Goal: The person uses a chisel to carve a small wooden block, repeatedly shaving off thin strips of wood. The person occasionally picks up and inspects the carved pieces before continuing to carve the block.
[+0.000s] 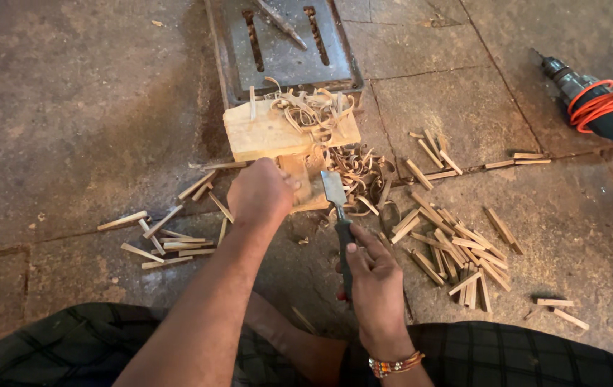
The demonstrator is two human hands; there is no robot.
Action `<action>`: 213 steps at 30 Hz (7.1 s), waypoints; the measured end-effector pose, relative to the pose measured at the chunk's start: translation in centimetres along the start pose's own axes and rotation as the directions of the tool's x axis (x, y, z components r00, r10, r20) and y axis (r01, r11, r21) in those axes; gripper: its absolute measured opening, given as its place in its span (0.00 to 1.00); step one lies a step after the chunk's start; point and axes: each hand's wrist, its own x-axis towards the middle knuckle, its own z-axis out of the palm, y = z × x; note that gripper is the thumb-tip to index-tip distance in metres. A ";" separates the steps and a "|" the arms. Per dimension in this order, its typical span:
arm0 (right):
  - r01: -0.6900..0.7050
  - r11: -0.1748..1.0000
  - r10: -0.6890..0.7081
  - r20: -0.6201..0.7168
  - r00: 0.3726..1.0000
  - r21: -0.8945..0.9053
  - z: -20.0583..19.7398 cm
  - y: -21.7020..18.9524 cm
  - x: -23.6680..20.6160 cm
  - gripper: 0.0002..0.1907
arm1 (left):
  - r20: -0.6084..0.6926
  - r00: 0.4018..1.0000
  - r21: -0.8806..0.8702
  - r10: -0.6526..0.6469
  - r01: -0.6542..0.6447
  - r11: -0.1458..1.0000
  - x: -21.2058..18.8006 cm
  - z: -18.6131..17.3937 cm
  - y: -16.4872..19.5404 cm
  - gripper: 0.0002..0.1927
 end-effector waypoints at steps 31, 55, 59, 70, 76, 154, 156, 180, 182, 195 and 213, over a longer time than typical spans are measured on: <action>0.408 0.822 -0.427 0.045 0.903 -0.397 2.8 4.1 -1.7 0.18 | 0.231 0.962 -0.029 -0.149 0.160 0.987 2.5 0.4 -2.8 0.29; 0.207 0.954 -0.198 0.060 0.978 -0.219 1.0 6.0 3.1 0.22 | 0.073 0.996 0.077 -0.040 0.034 0.996 0.5 0.9 -0.5 0.22; 0.596 0.700 -0.604 0.118 0.788 -0.394 0.9 7.4 3.7 0.25 | -0.016 0.994 -0.025 0.104 -0.104 0.994 0.9 1.3 -2.1 0.17; 0.245 0.795 -0.248 0.071 0.966 -0.555 1.2 4.1 2.4 0.17 | -0.104 0.907 0.025 0.408 -0.408 0.913 3.3 -0.8 -6.3 0.28; 0.345 0.680 -0.276 0.211 0.938 -0.647 -3.8 -3.1 6.8 0.17 | -0.158 0.970 0.305 0.187 -0.132 0.943 3.8 -3.6 -8.3 0.15; 0.293 0.661 -0.117 0.292 0.949 -0.691 -3.3 -6.7 6.9 0.24 | -0.418 0.780 0.024 0.467 -0.504 0.863 -3.2 -0.6 -1.8 0.09; 0.279 0.651 -0.078 0.303 0.950 -0.706 -3.2 -6.1 7.1 0.25 | -0.398 0.782 0.016 0.479 -0.516 0.857 -3.1 0.6 -3.0 0.07; 0.078 0.977 -0.058 0.103 0.993 -0.199 -1.1 2.4 -0.2 0.30 | -0.236 0.821 0.079 0.520 -0.517 0.852 -2.3 2.5 -5.0 0.26; 0.148 0.974 -0.124 0.146 0.982 -0.170 -1.7 1.5 -1.6 0.40 | -0.224 0.842 0.067 0.491 -0.490 0.869 -2.3 2.4 -4.9 0.27; 0.050 0.995 -0.037 0.136 0.990 -0.091 -0.6 2.6 -3.1 0.24 | -0.196 0.855 0.035 0.480 -0.484 0.875 -2.3 2.6 -4.7 0.22; 0.068 0.992 -0.052 0.151 0.987 -0.105 -0.4 2.4 -3.3 0.25 | -0.156 0.888 0.041 0.434 -0.433 0.901 -2.5 1.9 -3.9 0.24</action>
